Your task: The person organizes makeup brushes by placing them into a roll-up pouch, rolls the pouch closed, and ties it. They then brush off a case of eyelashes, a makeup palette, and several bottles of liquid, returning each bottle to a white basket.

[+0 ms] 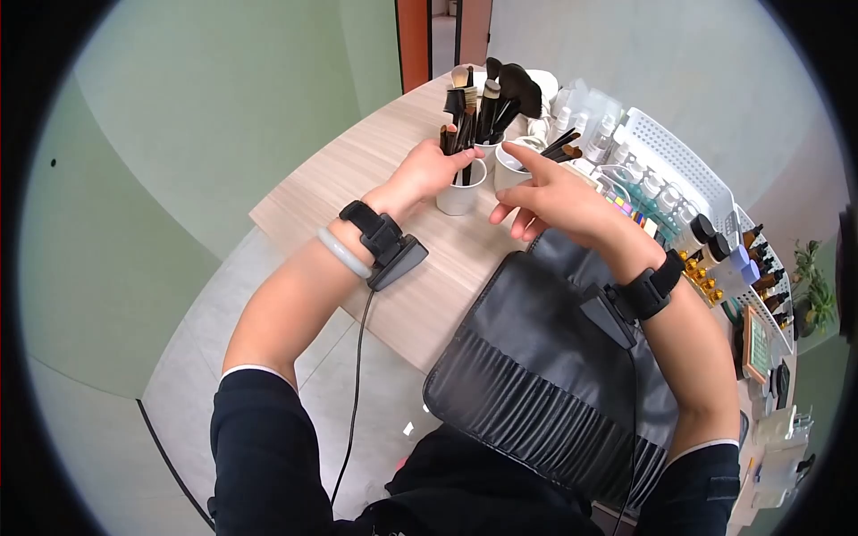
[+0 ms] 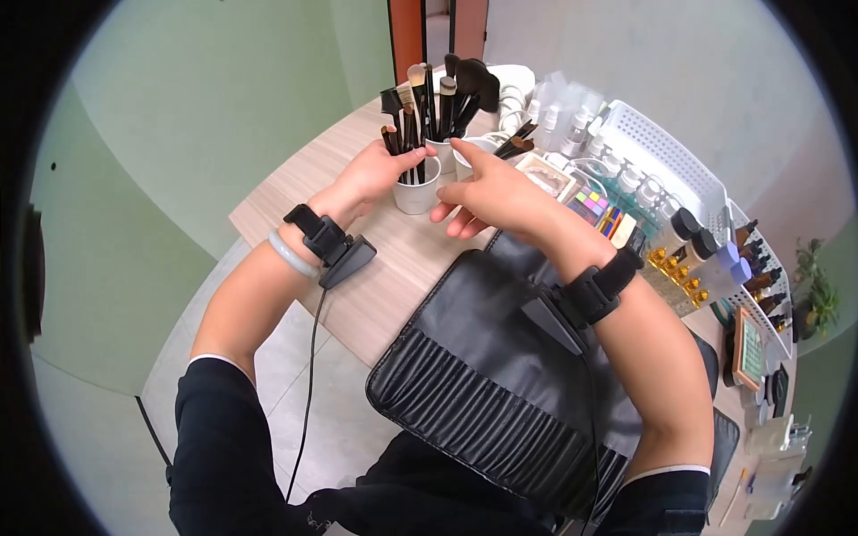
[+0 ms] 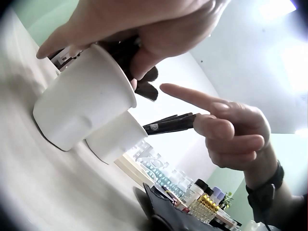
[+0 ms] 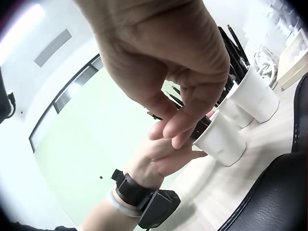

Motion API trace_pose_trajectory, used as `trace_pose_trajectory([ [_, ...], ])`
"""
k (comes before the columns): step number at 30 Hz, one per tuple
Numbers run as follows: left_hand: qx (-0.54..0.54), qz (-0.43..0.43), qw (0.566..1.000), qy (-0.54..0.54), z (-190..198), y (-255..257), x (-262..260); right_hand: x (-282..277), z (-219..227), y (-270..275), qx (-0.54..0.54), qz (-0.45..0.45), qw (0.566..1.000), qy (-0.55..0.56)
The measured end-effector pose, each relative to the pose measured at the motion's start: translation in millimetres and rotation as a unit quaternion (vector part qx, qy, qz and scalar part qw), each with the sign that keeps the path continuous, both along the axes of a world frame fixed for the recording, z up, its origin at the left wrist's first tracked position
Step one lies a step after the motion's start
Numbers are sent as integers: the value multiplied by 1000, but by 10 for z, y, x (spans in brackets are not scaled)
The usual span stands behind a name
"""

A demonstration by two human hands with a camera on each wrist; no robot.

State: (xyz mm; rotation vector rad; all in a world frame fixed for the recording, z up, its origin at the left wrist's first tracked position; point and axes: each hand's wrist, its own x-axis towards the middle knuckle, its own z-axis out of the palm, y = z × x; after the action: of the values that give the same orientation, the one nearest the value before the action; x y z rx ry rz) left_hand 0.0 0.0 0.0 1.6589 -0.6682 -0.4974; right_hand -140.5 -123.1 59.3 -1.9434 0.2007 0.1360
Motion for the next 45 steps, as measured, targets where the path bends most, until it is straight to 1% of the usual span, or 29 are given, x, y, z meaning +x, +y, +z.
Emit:
trace_pose_trajectory([
  [2,1,7,1000,23,36,3,-2,-91,28,-9,0,-8,1000,-5],
  [5,0,11,1000,11,79,2,-13,-223,92,-45,9,-12,1000,-3],
  [8,-6,9,1000,15,111,4,-31,-356,149,-76,9,5,1000,-6],
  [10,-17,28,999,35,111,7,-40,-442,160,-92,3,11,1000,-5],
  [12,-20,37,999,22,53,-2,0,-524,170,-96,5,11,1000,-7],
  [14,-49,65,996,48,65,0,-26,-590,164,-107,7,12,1000,-9],
  [15,-56,93,989,99,72,-3,-35,-618,161,-115,10,14,1000,-8],
  [16,-54,93,989,98,61,-5,-16,-643,159,-122,12,16,1000,-7],
  [18,-70,111,981,140,11,-20,86,-682,155,-144,17,19,1000,-7],
  [20,-77,123,981,129,2,-43,88,-721,151,-168,20,20,1000,-7],
  [23,-70,136,978,143,39,-56,47,-780,134,-196,15,26,1000,-6],
  [25,5,153,985,78,79,-44,25,-814,123,-207,10,15,1000,5],
  [26,6,153,985,77,67,-44,35,-825,116,-218,12,14,1000,5],
  [28,-31,136,989,40,48,-45,30,-852,99,-241,14,17,1000,13],
  [29,-30,136,989,40,57,-44,21,-867,99,-246,15,17,1000,13],
  [31,-43,121,992,-1,89,-34,2,-897,108,-250,6,21,1000,14],
  [35,-71,113,991,-20,239,0,-15,-945,144,-274,9,22,1000,7],
  [37,-146,44,988,-37,389,43,-24,-961,182,-307,9,27,999,-24],
  [38,-147,44,987,-40,513,63,-128,-979,218,-314,8,27,999,-27],
  [40,-217,-45,975,37,752,125,-383,-1030,312,-314,5,-10,996,-91],
  [41,-203,-91,974,41,848,153,-520,-1060,345,-317,12,-22,992,-122],
  [42,-190,-139,970,67,933,174,-679,-1070,354,-312,13,-21,992,-124],
  [44,-158,-240,955,70,997,182,-992,-1115,367,-305,20,-41,971,-233],
  [45,-141,-275,944,115,988,173,-1164,-1152,377,-308,30,-24,972,-233],
])
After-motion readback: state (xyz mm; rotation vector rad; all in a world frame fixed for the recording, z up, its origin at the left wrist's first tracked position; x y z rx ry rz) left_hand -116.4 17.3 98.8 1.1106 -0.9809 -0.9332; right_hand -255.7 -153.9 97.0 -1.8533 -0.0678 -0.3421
